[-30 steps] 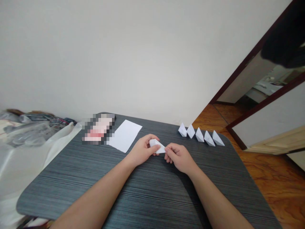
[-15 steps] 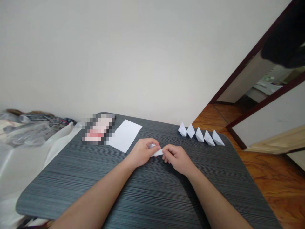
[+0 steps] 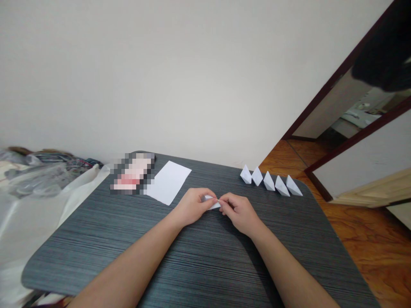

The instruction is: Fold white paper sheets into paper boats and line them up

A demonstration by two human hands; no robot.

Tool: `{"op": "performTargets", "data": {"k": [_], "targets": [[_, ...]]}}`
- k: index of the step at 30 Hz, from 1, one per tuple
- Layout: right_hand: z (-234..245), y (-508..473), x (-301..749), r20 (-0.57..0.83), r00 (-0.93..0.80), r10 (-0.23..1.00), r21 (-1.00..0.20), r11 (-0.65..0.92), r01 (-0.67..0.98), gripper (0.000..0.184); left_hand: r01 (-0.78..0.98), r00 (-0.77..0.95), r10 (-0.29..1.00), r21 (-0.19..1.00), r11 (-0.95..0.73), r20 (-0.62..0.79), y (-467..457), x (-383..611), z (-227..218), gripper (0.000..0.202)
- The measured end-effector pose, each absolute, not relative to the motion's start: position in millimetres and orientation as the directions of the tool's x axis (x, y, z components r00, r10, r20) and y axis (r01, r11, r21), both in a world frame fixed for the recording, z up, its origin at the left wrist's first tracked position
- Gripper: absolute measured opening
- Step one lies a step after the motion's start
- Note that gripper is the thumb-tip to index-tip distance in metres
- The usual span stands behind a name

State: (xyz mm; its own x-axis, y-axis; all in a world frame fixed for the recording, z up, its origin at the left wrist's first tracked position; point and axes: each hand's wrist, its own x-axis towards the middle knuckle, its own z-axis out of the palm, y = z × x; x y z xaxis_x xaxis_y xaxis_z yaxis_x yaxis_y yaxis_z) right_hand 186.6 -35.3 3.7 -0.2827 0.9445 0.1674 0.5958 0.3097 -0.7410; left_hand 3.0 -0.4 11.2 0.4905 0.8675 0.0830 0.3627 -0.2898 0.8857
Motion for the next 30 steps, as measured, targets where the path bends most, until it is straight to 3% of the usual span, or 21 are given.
{"op": "performTargets", "data": {"k": [5, 10, 17, 20, 30], "targets": [[1.5, -35.1, 187.6, 0.180, -0.267, 0.947, -0.760, 0.307, 0.573, 0.017, 0.308, 0.426, 0.904, 0.936, -0.170, 0.024, -0.2, 3.7, 10.4, 0.027], [-0.8, -34.6, 189.1, 0.174, -0.264, 0.949, -0.765, 0.299, 0.570, 0.016, 0.217, 0.494, 0.866, 0.975, -0.045, -0.070, -1.6, 4.6, 7.8, 0.029], [1.1, -34.6, 186.3, 0.165, -0.269, 0.949, -0.770, 0.295, 0.567, 0.017, 0.391, 0.436, 0.895, 0.876, -0.282, 0.093, -1.4, 2.6, 10.9, 0.026], [1.2, -34.7, 186.1, 0.156, -0.258, 0.953, -0.778, 0.279, 0.562, 0.018, 0.381, 0.474, 0.867, 0.853, -0.358, 0.152, -1.9, 2.6, 13.2, 0.024], [2.6, -35.9, 185.8, 0.149, -0.261, 0.954, -0.785, 0.274, 0.555, 0.017, 0.406, 0.480, 0.869, 0.849, -0.339, 0.118, -2.0, 2.3, 12.3, 0.028]]}}
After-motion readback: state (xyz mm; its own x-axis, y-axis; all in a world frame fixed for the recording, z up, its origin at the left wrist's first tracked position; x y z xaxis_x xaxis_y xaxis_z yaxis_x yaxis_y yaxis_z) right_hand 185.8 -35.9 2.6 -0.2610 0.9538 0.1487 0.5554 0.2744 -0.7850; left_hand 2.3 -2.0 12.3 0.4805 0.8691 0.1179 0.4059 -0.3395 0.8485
